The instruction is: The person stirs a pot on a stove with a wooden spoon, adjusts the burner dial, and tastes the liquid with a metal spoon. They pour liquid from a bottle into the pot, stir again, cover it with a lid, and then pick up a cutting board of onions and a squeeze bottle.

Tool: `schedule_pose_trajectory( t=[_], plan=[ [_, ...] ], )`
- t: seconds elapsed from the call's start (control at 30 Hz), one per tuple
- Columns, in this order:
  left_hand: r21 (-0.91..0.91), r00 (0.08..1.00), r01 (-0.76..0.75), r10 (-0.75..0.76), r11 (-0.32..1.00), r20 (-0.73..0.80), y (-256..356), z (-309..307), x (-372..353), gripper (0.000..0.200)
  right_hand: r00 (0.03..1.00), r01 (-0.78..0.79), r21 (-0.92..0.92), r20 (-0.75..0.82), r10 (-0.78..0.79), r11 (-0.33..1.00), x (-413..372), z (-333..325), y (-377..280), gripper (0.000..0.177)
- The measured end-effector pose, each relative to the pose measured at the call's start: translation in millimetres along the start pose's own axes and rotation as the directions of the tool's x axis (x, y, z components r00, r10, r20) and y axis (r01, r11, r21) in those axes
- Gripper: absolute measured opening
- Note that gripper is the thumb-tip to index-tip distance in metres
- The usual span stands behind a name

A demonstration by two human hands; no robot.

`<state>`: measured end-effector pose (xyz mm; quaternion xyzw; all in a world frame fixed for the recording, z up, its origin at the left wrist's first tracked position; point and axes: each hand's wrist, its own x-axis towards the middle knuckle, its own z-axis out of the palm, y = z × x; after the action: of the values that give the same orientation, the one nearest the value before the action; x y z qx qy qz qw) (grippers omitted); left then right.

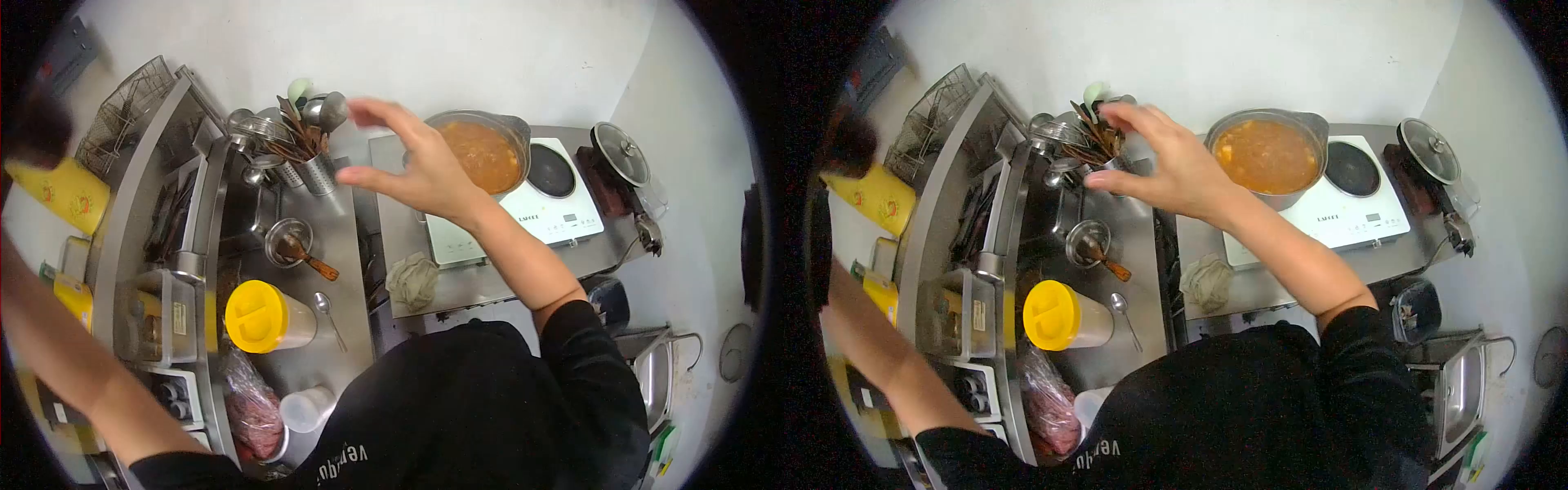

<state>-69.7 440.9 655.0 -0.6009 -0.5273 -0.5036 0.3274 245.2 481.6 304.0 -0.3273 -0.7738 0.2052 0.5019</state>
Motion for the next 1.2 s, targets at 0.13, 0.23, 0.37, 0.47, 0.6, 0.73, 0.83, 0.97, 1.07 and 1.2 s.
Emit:
schedule_pose_trajectory(
  t=[0.13,0.23,0.37,0.47,0.6,0.73,0.83,0.97,1.07,1.2],
  plan=[
    [-0.420,0.952,0.100,0.035,0.902,0.303,0,111,-112,0.050,0.960,0.238,-0.137,-0.117,-0.254,0.962,-2,-7,-1,0.101],
    [-0.669,0.815,0.538,-0.116,0.512,0.567,126,159,-246,0.024,0.982,0.156,-0.103,-0.087,-0.165,0.982,-37,-14,30,0.111],
    [-0.602,0.597,0.796,0.077,0.064,0.798,195,225,-348,0.024,0.985,-0.163,0.034,-0.052,0.164,0.986,-123,-53,98,0.101],
    [-0.499,0.550,0.831,0.224,-0.247,0.804,228,249,-378,0.035,0.942,-0.335,0.055,-0.002,0.335,0.941,-172,-94,106,0.095],
    [-0.441,0.449,0.885,0.520,-0.147,0.727,236,285,-392,0.040,0.861,-0.499,-0.018,0.107,0.498,0.866,-200,-151,118,0.094],
    [-0.759,0.537,0.558,0.551,0.335,0.639,258,304,-401,0.037,0.828,-0.535,-0.097,0.139,0.543,0.839,-224,-187,144,0.101],
    [-0.851,0.689,0.162,0.560,0.500,0.460,278,305,-408,0.021,0.797,-0.552,-0.115,0.219,0.563,0.826,-221,-212,142,0.101],
    [-0.778,0.694,0.057,0.536,0.625,0.481,288,313,-419,0.015,0.803,-0.476,-0.160,0.321,0.501,0.865,-219,-229,145,0.096],
    [-0.680,0.755,0.032,0.428,0.733,0.497,294,315,-417,0.031,0.817,-0.460,-0.196,0.289,0.500,0.866,-220,-226,144,0.097],
    [-0.322,0.591,0.108,0.199,0.941,0.782,305,320,-404,0.061,0.882,-0.359,-0.358,0.173,0.439,0.862,-215,-223,145,0.096]
  ],
)
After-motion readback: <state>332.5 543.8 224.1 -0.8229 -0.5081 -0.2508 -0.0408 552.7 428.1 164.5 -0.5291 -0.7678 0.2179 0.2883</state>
